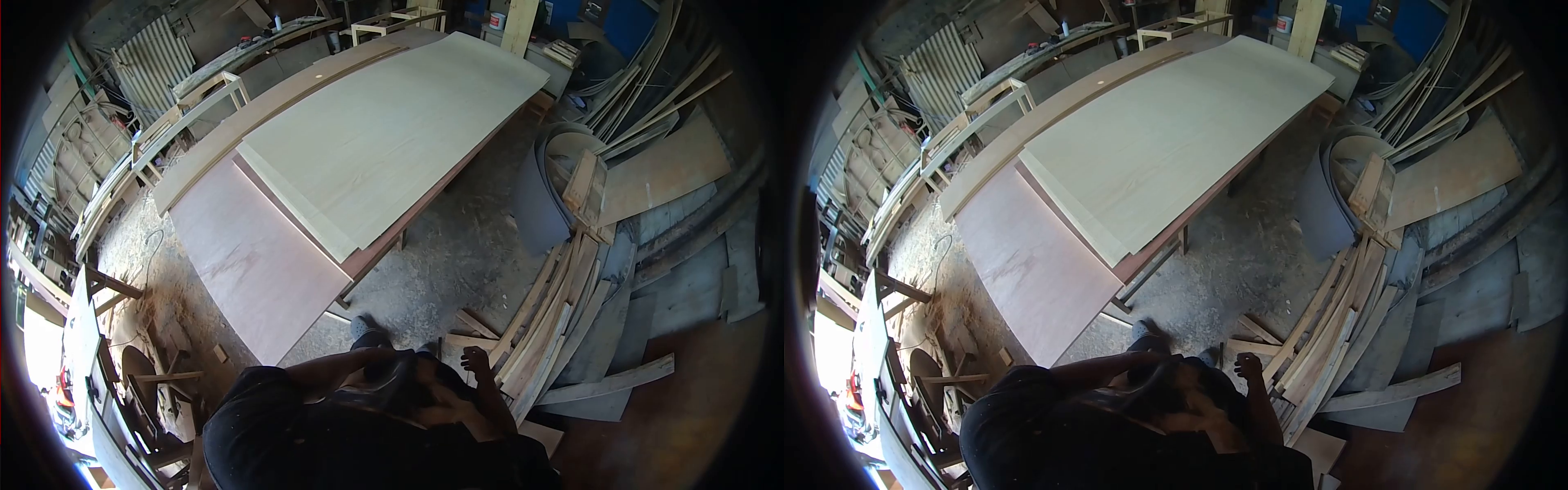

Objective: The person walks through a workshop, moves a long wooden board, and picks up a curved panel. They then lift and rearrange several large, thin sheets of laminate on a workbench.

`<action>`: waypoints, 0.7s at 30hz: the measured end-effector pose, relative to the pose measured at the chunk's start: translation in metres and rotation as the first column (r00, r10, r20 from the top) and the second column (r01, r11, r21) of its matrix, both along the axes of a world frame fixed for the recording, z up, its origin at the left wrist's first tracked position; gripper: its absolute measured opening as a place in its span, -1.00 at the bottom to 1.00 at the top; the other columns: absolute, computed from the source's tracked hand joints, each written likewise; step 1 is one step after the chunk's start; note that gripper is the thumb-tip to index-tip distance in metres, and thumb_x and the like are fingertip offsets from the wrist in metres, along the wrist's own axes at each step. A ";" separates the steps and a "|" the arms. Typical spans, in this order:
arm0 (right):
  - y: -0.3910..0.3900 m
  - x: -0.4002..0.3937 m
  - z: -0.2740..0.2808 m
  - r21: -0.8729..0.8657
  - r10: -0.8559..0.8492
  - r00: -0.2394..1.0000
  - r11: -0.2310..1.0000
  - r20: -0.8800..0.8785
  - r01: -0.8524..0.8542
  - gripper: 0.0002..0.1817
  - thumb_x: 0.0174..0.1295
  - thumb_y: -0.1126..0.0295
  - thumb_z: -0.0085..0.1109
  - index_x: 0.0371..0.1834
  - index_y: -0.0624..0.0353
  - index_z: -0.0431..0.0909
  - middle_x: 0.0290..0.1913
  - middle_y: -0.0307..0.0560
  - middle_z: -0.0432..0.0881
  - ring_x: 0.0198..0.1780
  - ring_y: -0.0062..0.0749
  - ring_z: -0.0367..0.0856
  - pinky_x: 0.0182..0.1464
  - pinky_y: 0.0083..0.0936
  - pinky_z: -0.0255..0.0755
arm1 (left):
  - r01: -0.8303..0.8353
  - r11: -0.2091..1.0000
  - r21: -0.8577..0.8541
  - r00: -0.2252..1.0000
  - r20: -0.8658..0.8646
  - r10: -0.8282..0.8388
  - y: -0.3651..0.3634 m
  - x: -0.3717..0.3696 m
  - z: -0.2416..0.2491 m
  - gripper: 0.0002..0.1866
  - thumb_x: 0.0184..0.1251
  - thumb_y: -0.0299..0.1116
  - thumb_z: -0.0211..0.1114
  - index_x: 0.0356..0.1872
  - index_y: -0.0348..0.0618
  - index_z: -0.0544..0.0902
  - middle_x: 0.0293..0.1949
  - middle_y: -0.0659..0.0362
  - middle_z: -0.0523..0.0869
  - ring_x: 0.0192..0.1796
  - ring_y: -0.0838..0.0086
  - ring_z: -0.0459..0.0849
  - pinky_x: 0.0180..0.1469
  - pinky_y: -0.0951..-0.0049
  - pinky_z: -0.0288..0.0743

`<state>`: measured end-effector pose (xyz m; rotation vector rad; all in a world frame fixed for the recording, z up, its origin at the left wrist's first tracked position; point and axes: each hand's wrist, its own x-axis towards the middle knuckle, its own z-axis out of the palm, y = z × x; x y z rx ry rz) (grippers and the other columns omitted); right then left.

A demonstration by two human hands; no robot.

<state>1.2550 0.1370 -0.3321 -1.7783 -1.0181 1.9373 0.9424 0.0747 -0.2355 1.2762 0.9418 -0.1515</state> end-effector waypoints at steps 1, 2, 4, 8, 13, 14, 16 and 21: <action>0.003 0.000 -0.001 0.008 -0.004 1.000 1.000 0.011 0.004 -0.74 0.11 0.23 0.07 -0.23 0.15 0.42 -0.47 -0.07 0.53 -0.57 -0.41 0.52 -0.59 -0.55 0.40 | -0.001 1.000 -0.004 1.000 0.001 0.001 0.007 -0.001 0.002 -0.62 0.12 -0.30 0.14 0.02 0.02 0.44 0.01 0.11 0.48 0.10 0.35 0.40 0.14 0.34 0.22; 0.005 0.000 -0.001 0.020 -0.009 1.000 1.000 0.022 0.008 -0.74 0.11 0.23 0.07 -0.23 0.15 0.42 -0.47 -0.07 0.53 -0.57 -0.42 0.52 -0.59 -0.55 0.40 | -0.001 1.000 -0.006 1.000 0.002 0.001 0.009 -0.006 0.004 -0.62 0.13 -0.30 0.13 0.02 0.02 0.44 0.02 0.11 0.48 0.10 0.35 0.40 0.14 0.34 0.22; 0.007 0.001 -0.001 0.012 -0.003 1.000 1.000 0.017 0.003 -0.74 0.11 0.22 0.07 -0.23 0.15 0.42 -0.48 -0.08 0.53 -0.57 -0.42 0.52 -0.58 -0.55 0.40 | -0.001 1.000 0.000 1.000 0.004 0.001 0.009 -0.009 0.005 -0.62 0.13 -0.30 0.13 0.02 0.01 0.44 0.02 0.11 0.47 0.11 0.35 0.40 0.14 0.34 0.22; 0.005 0.006 -0.006 0.003 -0.003 1.000 1.000 -0.003 0.003 -0.73 0.09 0.20 0.11 -0.24 0.12 0.42 -0.48 -0.10 0.53 -0.57 -0.44 0.52 -0.59 -0.55 0.41 | 0.015 1.000 0.024 1.000 0.009 -0.016 0.007 0.009 -0.003 -0.62 0.13 -0.29 0.12 0.03 0.01 0.44 0.02 0.11 0.47 0.11 0.35 0.40 0.14 0.34 0.21; 0.005 0.013 -0.010 0.012 -0.035 0.998 0.999 -0.043 0.035 -0.75 0.09 0.22 0.09 -0.26 0.11 0.42 -0.47 -0.06 0.56 -0.57 -0.37 0.55 -0.61 -0.50 0.42 | 0.042 0.998 0.045 0.999 0.013 -0.042 0.010 0.004 -0.001 -0.63 0.14 -0.29 0.12 0.03 0.00 0.44 0.02 0.11 0.47 0.11 0.35 0.39 0.14 0.35 0.21; 0.006 0.014 -0.011 0.012 -0.037 0.998 0.999 -0.043 0.037 -0.75 0.09 0.22 0.09 -0.26 0.11 0.42 -0.47 -0.06 0.56 -0.57 -0.37 0.55 -0.61 -0.50 0.42 | 0.046 0.998 0.045 0.999 0.014 -0.046 0.018 0.000 0.000 -0.63 0.14 -0.28 0.12 0.03 0.00 0.44 0.02 0.11 0.47 0.11 0.35 0.39 0.14 0.35 0.21; 0.006 0.016 -0.013 0.035 -0.056 0.995 0.998 -0.081 0.059 -0.76 0.09 0.24 0.10 -0.25 0.12 0.42 -0.48 -0.05 0.56 -0.58 -0.37 0.55 -0.64 -0.50 0.41 | 0.051 0.998 0.041 0.998 0.017 -0.052 0.029 -0.006 0.005 -0.63 0.14 -0.28 0.11 0.03 0.00 0.44 0.03 0.11 0.46 0.11 0.35 0.39 0.14 0.35 0.20; 0.013 0.018 -0.002 0.043 -0.086 0.993 0.995 -0.082 0.090 -0.77 0.09 0.26 0.09 -0.25 0.13 0.44 -0.50 -0.05 0.56 -0.61 -0.37 0.53 -0.67 -0.52 0.38 | 0.080 0.996 0.042 0.996 0.034 -0.081 0.021 0.009 -0.003 -0.63 0.15 -0.28 0.10 0.03 0.00 0.44 0.03 0.11 0.46 0.11 0.35 0.38 0.15 0.35 0.20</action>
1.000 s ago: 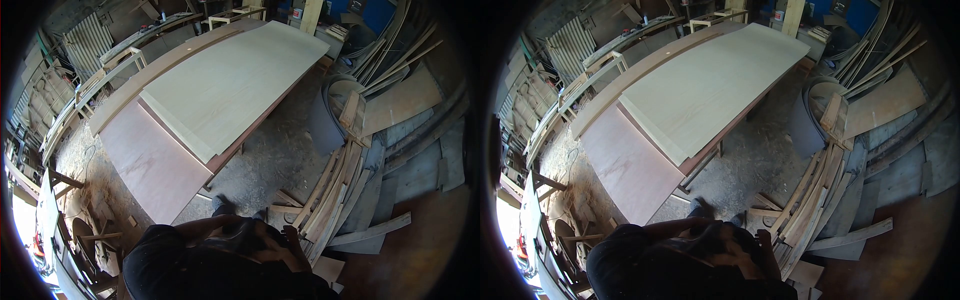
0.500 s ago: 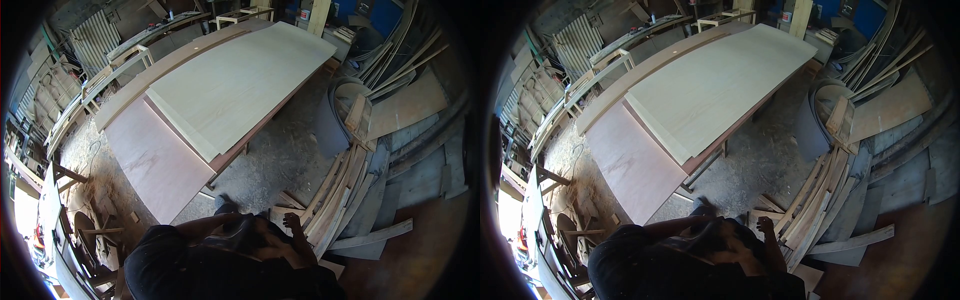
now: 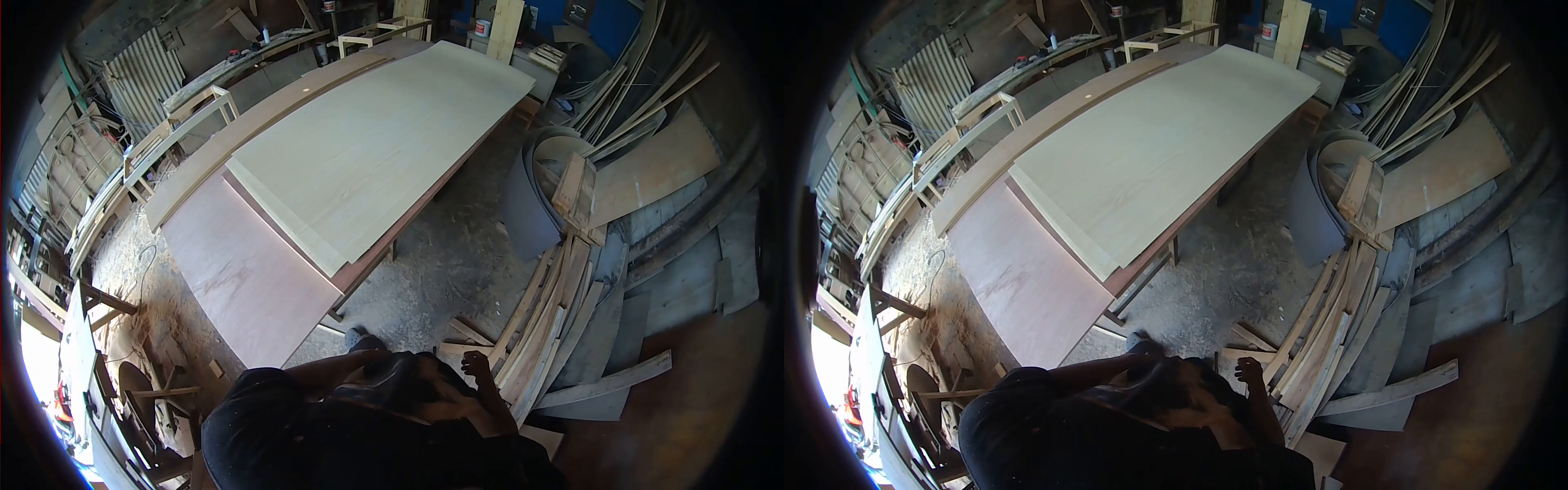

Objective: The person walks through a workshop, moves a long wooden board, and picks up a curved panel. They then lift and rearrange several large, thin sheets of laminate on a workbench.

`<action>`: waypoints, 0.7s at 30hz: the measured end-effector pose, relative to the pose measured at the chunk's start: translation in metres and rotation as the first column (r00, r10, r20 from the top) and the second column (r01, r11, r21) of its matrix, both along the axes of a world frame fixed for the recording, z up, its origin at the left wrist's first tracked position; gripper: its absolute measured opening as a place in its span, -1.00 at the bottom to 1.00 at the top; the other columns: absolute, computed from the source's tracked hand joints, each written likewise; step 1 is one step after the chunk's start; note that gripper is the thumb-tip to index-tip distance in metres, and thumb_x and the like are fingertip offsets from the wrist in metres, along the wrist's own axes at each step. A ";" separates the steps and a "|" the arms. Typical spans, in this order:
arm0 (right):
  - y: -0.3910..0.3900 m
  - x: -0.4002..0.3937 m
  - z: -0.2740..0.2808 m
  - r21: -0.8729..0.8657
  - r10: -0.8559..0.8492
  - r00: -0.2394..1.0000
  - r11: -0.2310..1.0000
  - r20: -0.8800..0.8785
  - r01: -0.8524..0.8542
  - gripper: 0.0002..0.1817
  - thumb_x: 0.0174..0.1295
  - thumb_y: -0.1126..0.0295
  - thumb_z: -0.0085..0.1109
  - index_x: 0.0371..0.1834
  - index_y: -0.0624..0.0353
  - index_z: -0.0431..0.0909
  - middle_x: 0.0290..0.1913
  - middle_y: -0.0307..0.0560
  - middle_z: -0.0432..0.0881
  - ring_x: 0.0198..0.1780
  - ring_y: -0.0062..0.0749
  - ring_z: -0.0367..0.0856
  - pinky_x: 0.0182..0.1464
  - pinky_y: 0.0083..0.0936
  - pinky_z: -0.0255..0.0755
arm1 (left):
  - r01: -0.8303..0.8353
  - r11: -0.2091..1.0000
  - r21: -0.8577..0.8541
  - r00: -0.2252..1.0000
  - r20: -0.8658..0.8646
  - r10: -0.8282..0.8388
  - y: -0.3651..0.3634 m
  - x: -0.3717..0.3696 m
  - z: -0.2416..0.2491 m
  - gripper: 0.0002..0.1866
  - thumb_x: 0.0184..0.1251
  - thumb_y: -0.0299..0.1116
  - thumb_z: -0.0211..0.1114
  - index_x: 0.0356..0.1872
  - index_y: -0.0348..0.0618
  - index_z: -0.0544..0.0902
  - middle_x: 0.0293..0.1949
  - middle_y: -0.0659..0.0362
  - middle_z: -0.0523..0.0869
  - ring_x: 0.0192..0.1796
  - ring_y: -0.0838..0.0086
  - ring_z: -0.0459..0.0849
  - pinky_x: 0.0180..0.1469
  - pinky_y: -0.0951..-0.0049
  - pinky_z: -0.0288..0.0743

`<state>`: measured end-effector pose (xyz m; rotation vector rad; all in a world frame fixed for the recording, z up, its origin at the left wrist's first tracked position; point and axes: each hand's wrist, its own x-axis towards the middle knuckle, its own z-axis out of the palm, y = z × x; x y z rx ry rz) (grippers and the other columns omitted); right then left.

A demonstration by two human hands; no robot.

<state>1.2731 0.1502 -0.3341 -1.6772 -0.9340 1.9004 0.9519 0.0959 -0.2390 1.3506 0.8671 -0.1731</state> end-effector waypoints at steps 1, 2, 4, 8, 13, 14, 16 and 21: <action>0.000 0.002 0.000 0.006 -0.007 1.000 1.000 -0.018 0.007 -0.78 0.09 0.27 0.09 -0.25 0.13 0.44 -0.50 -0.05 0.56 -0.62 -0.38 0.53 -0.67 -0.53 0.37 | 0.009 1.000 0.000 1.000 0.001 -0.009 -0.003 0.001 -0.003 -0.63 0.15 -0.27 0.10 0.03 -0.01 0.44 0.03 0.11 0.46 0.11 0.35 0.38 0.15 0.35 0.20; 0.001 0.003 0.000 0.008 -0.016 1.000 1.000 -0.019 0.016 -0.78 0.09 0.27 0.09 -0.25 0.13 0.44 -0.50 -0.05 0.56 -0.62 -0.38 0.53 -0.67 -0.53 0.37 | 0.019 1.000 0.002 1.000 0.002 -0.019 -0.005 0.005 -0.005 -0.63 0.15 -0.27 0.10 0.03 -0.01 0.44 0.03 0.11 0.46 0.11 0.35 0.38 0.15 0.35 0.20; 0.000 0.007 -0.002 -0.005 -0.018 1.000 1.000 -0.006 0.018 -0.79 0.10 0.28 0.08 -0.25 0.13 0.44 -0.50 -0.05 0.55 -0.62 -0.38 0.53 -0.67 -0.54 0.37 | 0.037 0.999 0.003 0.999 0.005 -0.037 -0.007 0.002 -0.004 -0.63 0.15 -0.27 0.10 0.03 -0.01 0.44 0.03 0.11 0.46 0.11 0.35 0.38 0.15 0.36 0.19; -0.001 0.015 -0.003 -0.017 -0.040 0.999 0.999 -0.016 0.040 -0.79 0.10 0.28 0.08 -0.25 0.13 0.44 -0.51 -0.05 0.55 -0.63 -0.39 0.52 -0.67 -0.54 0.37 | 0.048 0.999 0.001 0.999 0.015 -0.048 0.010 0.003 -0.003 -0.63 0.16 -0.27 0.09 0.03 -0.01 0.43 0.03 0.11 0.45 0.12 0.35 0.38 0.15 0.36 0.19; -0.002 0.013 -0.005 0.001 -0.012 1.000 1.000 -0.024 0.012 -0.78 0.10 0.25 0.08 -0.27 0.13 0.43 -0.50 -0.07 0.55 -0.61 -0.39 0.52 -0.65 -0.53 0.38 | 0.044 0.999 -0.013 0.999 0.021 -0.044 0.024 0.005 0.006 -0.63 0.16 -0.26 0.08 0.03 -0.02 0.43 0.04 0.11 0.45 0.12 0.35 0.37 0.15 0.36 0.18; -0.001 0.012 -0.005 -0.003 -0.014 1.000 1.000 -0.025 0.014 -0.78 0.10 0.25 0.08 -0.27 0.13 0.43 -0.50 -0.07 0.55 -0.61 -0.39 0.52 -0.65 -0.53 0.38 | 0.048 0.999 -0.017 0.999 0.022 -0.048 0.028 -0.008 0.006 -0.63 0.16 -0.26 0.08 0.03 -0.02 0.43 0.04 0.11 0.45 0.12 0.35 0.37 0.15 0.36 0.18; 0.001 0.009 -0.002 -0.035 -0.022 1.000 0.999 0.015 0.022 -0.76 0.09 0.23 0.10 -0.27 0.12 0.42 -0.51 -0.08 0.55 -0.61 -0.40 0.53 -0.64 -0.54 0.38 | 0.059 0.998 -0.023 0.998 0.021 -0.058 0.027 -0.009 0.005 -0.63 0.17 -0.26 0.08 0.03 -0.02 0.43 0.04 0.11 0.45 0.12 0.35 0.37 0.16 0.36 0.18; 0.005 0.012 0.001 -0.032 -0.030 0.999 0.999 0.018 0.030 -0.76 0.08 0.22 0.10 -0.28 0.10 0.42 -0.51 -0.09 0.54 -0.60 -0.41 0.52 -0.64 -0.54 0.38 | 0.081 0.997 -0.015 0.996 0.028 -0.080 0.006 0.002 -0.006 -0.63 0.17 -0.25 0.07 0.03 -0.03 0.43 0.04 0.11 0.44 0.12 0.36 0.36 0.16 0.37 0.17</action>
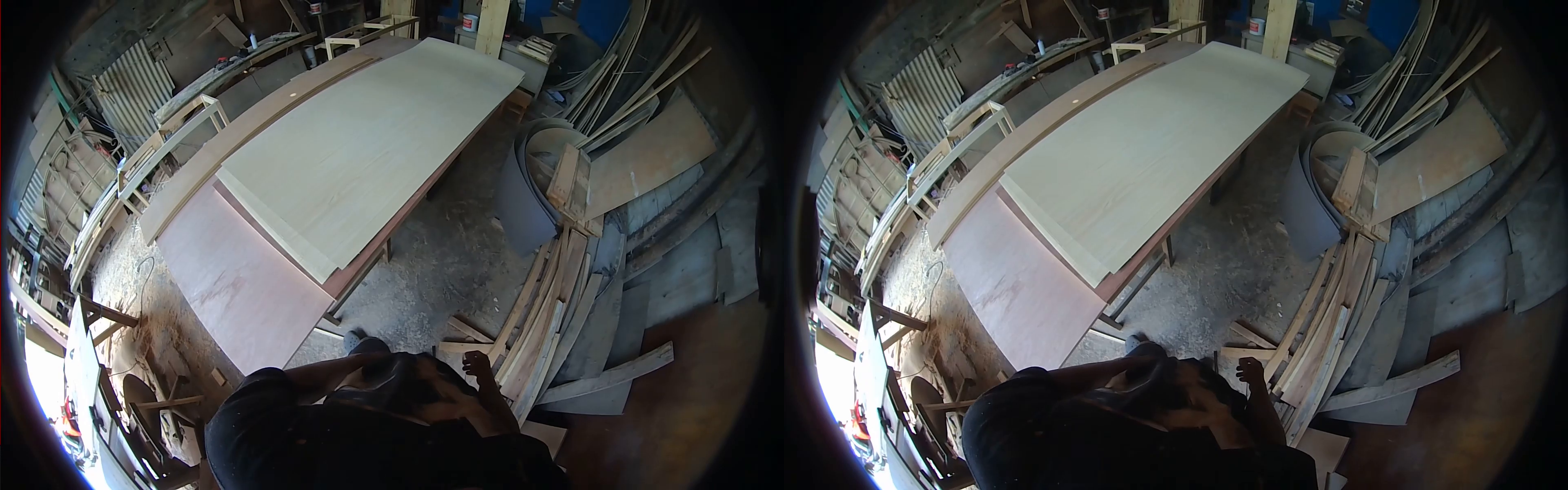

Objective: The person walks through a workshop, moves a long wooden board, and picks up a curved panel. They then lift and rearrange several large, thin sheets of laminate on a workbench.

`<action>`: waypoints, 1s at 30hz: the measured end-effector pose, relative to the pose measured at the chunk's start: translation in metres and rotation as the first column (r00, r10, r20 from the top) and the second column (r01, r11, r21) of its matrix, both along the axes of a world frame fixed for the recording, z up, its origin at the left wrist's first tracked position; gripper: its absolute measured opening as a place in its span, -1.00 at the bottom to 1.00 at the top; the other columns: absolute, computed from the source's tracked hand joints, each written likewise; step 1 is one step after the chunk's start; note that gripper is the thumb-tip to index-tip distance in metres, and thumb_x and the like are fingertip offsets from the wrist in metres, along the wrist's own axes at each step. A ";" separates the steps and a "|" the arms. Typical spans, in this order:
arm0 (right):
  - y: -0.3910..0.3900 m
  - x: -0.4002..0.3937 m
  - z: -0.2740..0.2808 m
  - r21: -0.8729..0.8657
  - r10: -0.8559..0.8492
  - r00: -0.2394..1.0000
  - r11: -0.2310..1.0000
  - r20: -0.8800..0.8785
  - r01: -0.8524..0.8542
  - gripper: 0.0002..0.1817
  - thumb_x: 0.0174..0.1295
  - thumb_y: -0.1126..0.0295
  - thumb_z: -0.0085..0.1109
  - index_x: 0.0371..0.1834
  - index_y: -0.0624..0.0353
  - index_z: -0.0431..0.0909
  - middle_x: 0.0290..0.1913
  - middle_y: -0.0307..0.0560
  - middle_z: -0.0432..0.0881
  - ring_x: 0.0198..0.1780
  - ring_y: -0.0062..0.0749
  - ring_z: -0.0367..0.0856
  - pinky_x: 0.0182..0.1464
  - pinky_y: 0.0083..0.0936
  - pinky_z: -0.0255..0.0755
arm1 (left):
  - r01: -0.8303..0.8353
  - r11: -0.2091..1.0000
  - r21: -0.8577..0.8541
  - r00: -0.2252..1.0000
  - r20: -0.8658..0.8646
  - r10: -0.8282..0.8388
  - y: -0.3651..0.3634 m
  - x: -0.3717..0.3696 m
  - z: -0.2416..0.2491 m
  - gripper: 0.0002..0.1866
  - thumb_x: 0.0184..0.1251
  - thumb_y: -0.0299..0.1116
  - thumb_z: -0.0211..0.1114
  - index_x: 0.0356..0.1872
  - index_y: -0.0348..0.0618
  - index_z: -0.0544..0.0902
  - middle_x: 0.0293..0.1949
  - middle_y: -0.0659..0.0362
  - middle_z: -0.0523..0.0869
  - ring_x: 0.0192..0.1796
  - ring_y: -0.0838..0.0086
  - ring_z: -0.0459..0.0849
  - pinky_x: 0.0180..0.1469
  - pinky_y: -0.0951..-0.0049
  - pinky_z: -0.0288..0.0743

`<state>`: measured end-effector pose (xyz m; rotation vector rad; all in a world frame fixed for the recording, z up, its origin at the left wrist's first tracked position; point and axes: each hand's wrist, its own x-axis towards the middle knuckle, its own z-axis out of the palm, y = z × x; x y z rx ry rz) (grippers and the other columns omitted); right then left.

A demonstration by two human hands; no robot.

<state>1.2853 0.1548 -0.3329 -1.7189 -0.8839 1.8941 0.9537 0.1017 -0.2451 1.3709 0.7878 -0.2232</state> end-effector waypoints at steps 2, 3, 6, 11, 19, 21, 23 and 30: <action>0.004 0.004 -0.002 0.011 -0.008 1.000 1.000 -0.025 0.008 -0.77 0.09 0.22 0.10 -0.28 0.09 0.42 -0.51 -0.09 0.54 -0.61 -0.41 0.52 -0.65 -0.54 0.38 | 0.007 1.000 0.004 1.000 0.003 -0.007 -0.001 0.000 -0.003 -0.63 0.17 -0.25 0.07 0.03 -0.03 0.43 0.05 0.11 0.44 0.12 0.36 0.36 0.16 0.37 0.17; 0.003 0.006 -0.001 0.022 -0.008 1.000 1.000 -0.024 0.009 -0.78 0.09 0.22 0.10 -0.29 0.09 0.43 -0.51 -0.10 0.55 -0.61 -0.41 0.52 -0.65 -0.54 0.38 | 0.008 1.000 -0.001 1.000 0.002 -0.008 0.011 0.002 0.002 -0.63 0.18 -0.25 0.07 0.03 -0.03 0.43 0.05 0.11 0.44 0.12 0.36 0.36 0.16 0.37 0.17; -0.005 0.002 -0.004 0.017 0.005 1.000 1.000 -0.022 -0.004 -0.78 0.09 0.24 0.09 -0.28 0.10 0.43 -0.51 -0.09 0.54 -0.60 -0.41 0.53 -0.65 -0.55 0.38 | -0.001 1.000 -0.022 1.000 0.001 0.001 0.030 -0.012 0.013 -0.63 0.18 -0.24 0.06 0.03 -0.03 0.43 0.05 0.11 0.44 0.12 0.36 0.36 0.16 0.37 0.17; -0.001 0.000 0.003 0.009 0.008 0.991 1.000 -0.131 -0.007 -0.78 0.08 0.29 0.08 -0.25 0.15 0.44 -0.50 -0.06 0.54 -0.57 -0.40 0.55 -0.63 -0.58 0.40 | 0.002 1.000 -0.025 1.000 0.014 -0.002 0.019 -0.007 0.007 -0.63 0.19 -0.24 0.06 0.03 -0.04 0.43 0.05 0.11 0.43 0.13 0.36 0.35 0.16 0.37 0.16; 0.004 0.006 -0.003 0.042 0.048 0.998 0.998 -0.034 -0.046 -0.77 0.10 0.27 0.08 -0.25 0.15 0.43 -0.49 -0.04 0.56 -0.59 -0.37 0.55 -0.64 -0.55 0.40 | -0.042 0.999 -0.002 0.999 0.032 0.042 0.015 -0.011 0.008 -0.63 0.19 -0.23 0.04 0.03 -0.05 0.42 0.06 0.11 0.42 0.13 0.36 0.35 0.17 0.38 0.15; 0.005 0.003 -0.003 0.026 0.062 0.997 0.998 -0.040 -0.061 -0.72 0.09 0.24 0.10 -0.23 0.19 0.44 -0.47 -0.04 0.56 -0.58 -0.36 0.56 -0.61 -0.57 0.44 | -0.110 0.994 -0.004 0.994 0.022 0.110 0.023 -0.023 0.013 -0.63 0.20 -0.22 0.04 0.03 -0.05 0.42 0.06 0.11 0.42 0.13 0.36 0.34 0.17 0.38 0.15; 0.005 0.001 -0.006 0.059 0.049 0.975 0.998 -0.215 -0.037 -0.83 0.10 0.34 0.06 -0.26 0.12 0.43 -0.54 -0.05 0.53 -0.65 -0.38 0.52 -0.69 -0.57 0.37 | -0.221 0.975 0.001 0.975 0.010 0.221 0.015 -0.032 0.015 -0.63 0.20 -0.22 0.04 0.03 -0.05 0.42 0.06 0.11 0.42 0.13 0.36 0.34 0.17 0.38 0.15; 0.037 -0.048 -0.008 -0.078 0.311 0.950 0.948 0.016 -0.309 -0.73 0.12 0.23 -0.01 -0.21 0.18 0.41 -0.45 -0.02 0.54 -0.59 -0.36 0.51 -0.63 -0.52 0.37 | -0.642 0.765 0.047 0.767 0.019 0.642 -0.036 -0.070 0.027 -0.63 0.21 -0.21 0.03 0.03 -0.06 0.42 0.07 0.11 0.42 0.13 0.36 0.34 0.17 0.39 0.14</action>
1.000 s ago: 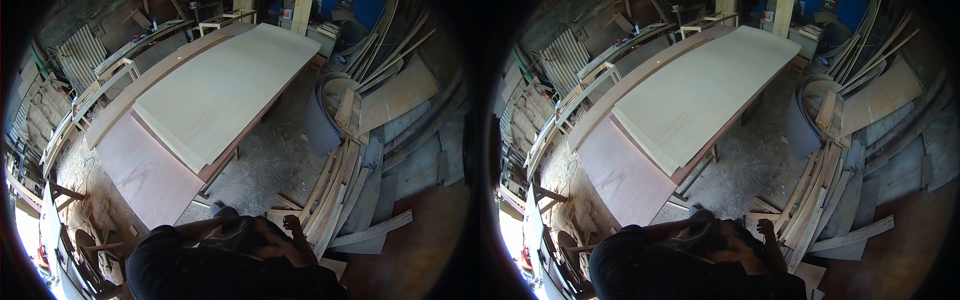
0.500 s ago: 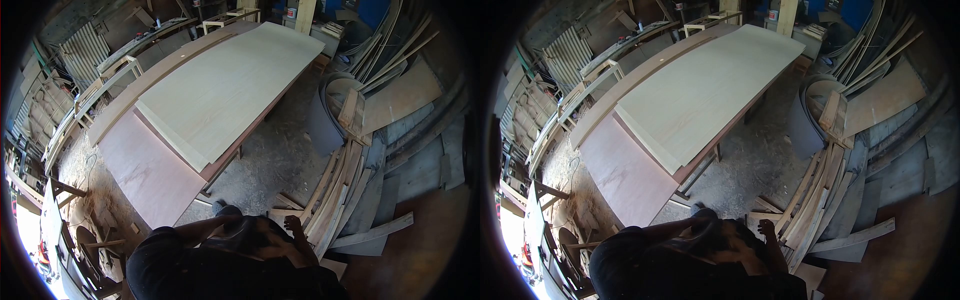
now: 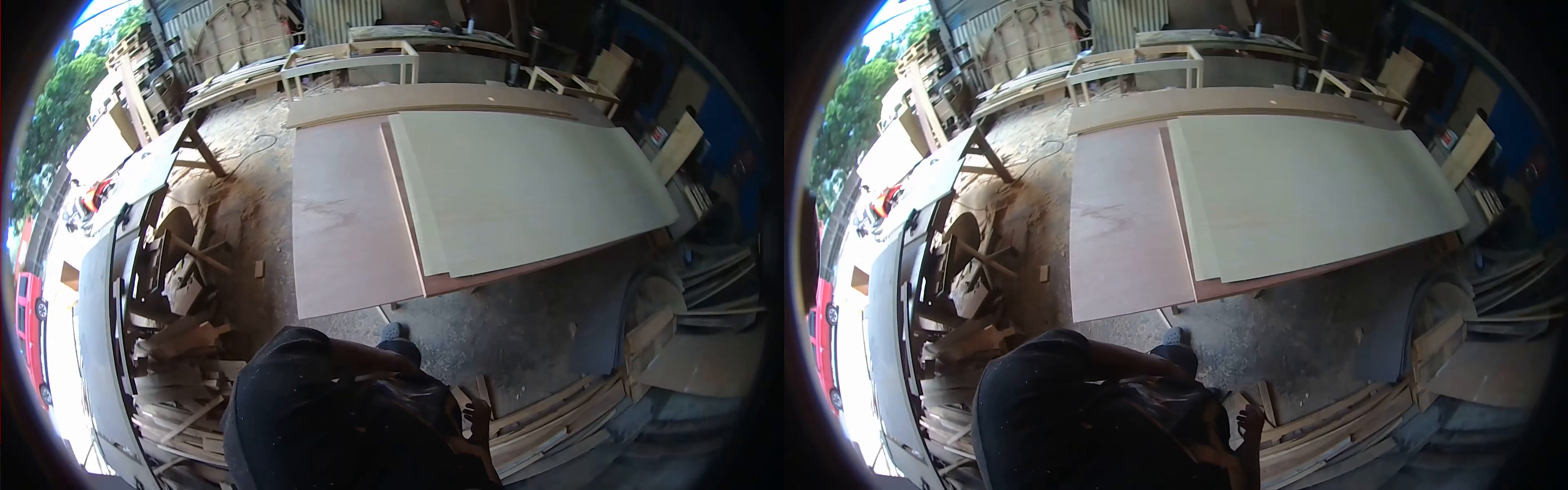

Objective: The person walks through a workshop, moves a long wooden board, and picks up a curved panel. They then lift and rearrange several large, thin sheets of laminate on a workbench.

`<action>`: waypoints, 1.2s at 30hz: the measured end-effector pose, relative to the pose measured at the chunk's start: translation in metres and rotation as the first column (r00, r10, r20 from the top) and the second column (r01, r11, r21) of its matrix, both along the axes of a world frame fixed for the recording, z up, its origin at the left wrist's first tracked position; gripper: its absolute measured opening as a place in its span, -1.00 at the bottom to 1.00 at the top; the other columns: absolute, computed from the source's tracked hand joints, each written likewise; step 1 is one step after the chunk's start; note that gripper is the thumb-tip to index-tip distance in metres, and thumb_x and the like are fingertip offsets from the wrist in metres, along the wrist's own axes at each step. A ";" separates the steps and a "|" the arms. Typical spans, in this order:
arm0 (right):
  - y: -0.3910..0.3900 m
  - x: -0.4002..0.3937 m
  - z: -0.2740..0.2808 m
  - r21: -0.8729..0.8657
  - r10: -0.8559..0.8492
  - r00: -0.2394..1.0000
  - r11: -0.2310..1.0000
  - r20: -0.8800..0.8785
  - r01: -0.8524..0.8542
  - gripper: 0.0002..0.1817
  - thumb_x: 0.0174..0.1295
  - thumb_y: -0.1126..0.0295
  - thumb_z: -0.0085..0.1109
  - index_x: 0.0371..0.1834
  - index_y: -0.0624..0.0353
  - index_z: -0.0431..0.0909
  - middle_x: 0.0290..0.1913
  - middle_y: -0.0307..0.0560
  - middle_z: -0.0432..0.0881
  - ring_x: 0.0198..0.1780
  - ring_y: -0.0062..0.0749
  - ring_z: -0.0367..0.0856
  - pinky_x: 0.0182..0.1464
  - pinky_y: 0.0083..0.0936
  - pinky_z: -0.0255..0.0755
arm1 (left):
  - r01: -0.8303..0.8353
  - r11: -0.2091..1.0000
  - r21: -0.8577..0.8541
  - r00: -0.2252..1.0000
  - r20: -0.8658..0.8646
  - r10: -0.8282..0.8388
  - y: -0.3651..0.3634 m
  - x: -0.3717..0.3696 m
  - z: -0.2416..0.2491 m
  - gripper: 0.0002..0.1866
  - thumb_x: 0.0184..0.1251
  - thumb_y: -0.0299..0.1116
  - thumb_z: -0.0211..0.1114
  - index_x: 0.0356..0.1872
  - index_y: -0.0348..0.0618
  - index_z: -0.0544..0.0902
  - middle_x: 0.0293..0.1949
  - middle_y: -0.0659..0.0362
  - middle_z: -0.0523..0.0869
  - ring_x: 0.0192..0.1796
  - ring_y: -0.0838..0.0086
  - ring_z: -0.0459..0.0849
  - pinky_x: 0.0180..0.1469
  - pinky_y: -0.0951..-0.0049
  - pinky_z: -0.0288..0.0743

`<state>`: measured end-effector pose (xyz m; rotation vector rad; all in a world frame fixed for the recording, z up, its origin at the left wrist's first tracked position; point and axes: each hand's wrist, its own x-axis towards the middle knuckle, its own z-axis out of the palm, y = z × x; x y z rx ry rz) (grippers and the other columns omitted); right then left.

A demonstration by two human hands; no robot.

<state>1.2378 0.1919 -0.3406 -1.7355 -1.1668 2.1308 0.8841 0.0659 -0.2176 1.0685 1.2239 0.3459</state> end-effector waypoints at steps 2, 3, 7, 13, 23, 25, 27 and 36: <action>0.010 -0.014 0.003 0.027 0.104 0.994 0.994 0.026 -0.104 -0.69 0.13 0.21 -0.04 -0.21 0.23 0.39 -0.43 -0.04 0.54 -0.56 -0.37 0.52 -0.61 -0.54 0.38 | -0.074 0.997 0.001 0.997 0.001 0.074 -0.014 -0.002 0.000 -0.63 0.21 -0.21 0.02 0.03 -0.06 0.42 0.07 0.11 0.41 0.13 0.36 0.33 0.17 0.39 0.14; 0.016 -0.020 0.002 0.050 0.156 0.987 0.986 0.048 -0.158 -0.70 0.13 0.22 -0.04 -0.22 0.23 0.38 -0.43 -0.05 0.53 -0.55 -0.38 0.52 -0.61 -0.55 0.37 | -0.098 0.995 0.000 0.995 -0.001 0.098 -0.021 -0.005 0.001 -0.63 0.21 -0.21 0.02 0.03 -0.06 0.42 0.07 0.11 0.41 0.13 0.36 0.33 0.17 0.39 0.14; 0.025 -0.058 0.030 0.065 0.243 0.969 0.967 0.036 -0.244 -0.74 0.12 0.27 -0.05 -0.23 0.21 0.37 -0.47 -0.09 0.52 -0.57 -0.44 0.51 -0.60 -0.59 0.37 | -0.159 0.987 0.021 0.987 0.010 0.159 -0.040 -0.017 0.000 -0.63 0.22 -0.21 0.01 0.04 -0.07 0.42 0.07 0.11 0.41 0.14 0.36 0.33 0.18 0.39 0.13; -0.020 -0.140 0.095 0.084 0.472 0.870 0.882 -0.141 -0.464 -0.76 0.19 0.33 -0.04 -0.11 0.18 0.35 -0.33 -0.12 0.49 -0.49 -0.52 0.46 -0.46 -0.61 0.38 | -0.297 0.951 0.087 0.955 0.038 0.294 -0.153 -0.053 -0.009 -0.63 0.22 -0.20 0.01 0.04 -0.07 0.42 0.07 0.11 0.40 0.14 0.36 0.32 0.18 0.40 0.12; -0.139 -0.465 0.174 0.688 0.820 0.494 0.179 0.290 -0.703 -0.65 0.09 0.27 0.07 -0.07 0.16 0.40 -0.23 -0.03 0.51 -0.21 -0.31 0.51 -0.19 -0.43 0.40 | -0.534 0.832 0.149 0.845 0.051 0.533 -0.346 -0.096 -0.058 -0.62 0.23 -0.19 -0.01 0.04 -0.08 0.41 0.08 0.11 0.40 0.14 0.37 0.31 0.18 0.40 0.11; -0.160 -0.512 0.170 0.694 0.735 0.485 0.027 0.474 -0.720 -0.60 0.05 0.24 0.10 -0.04 0.14 0.38 -0.15 0.03 0.46 -0.10 -0.21 0.45 -0.07 -0.34 0.33 | -0.572 0.810 0.132 0.820 0.078 0.566 -0.395 -0.093 -0.067 -0.62 0.24 -0.18 -0.01 0.04 -0.09 0.41 0.08 0.11 0.39 0.14 0.37 0.31 0.18 0.40 0.11; -0.173 -0.541 0.175 0.674 0.609 0.473 -0.140 0.637 -0.726 -0.54 0.01 0.21 0.12 0.00 0.11 0.36 -0.07 0.08 0.42 0.02 -0.11 0.39 0.04 -0.24 0.26 | -0.611 0.781 0.128 0.792 0.109 0.601 -0.442 -0.116 -0.052 -0.62 0.24 -0.18 -0.02 0.04 -0.09 0.41 0.08 0.11 0.39 0.14 0.37 0.31 0.19 0.41 0.11; -0.213 -0.584 0.172 0.318 0.272 0.266 -0.171 0.925 -0.932 -0.29 -0.09 0.12 0.19 0.10 0.11 0.09 0.10 0.21 0.23 0.19 0.05 0.14 0.19 -0.14 0.04 | -0.669 0.743 0.031 0.742 0.094 0.664 -0.564 -0.084 -0.056 -0.62 0.25 -0.17 -0.03 0.04 -0.10 0.41 0.09 0.11 0.38 0.15 0.37 0.30 0.19 0.41 0.10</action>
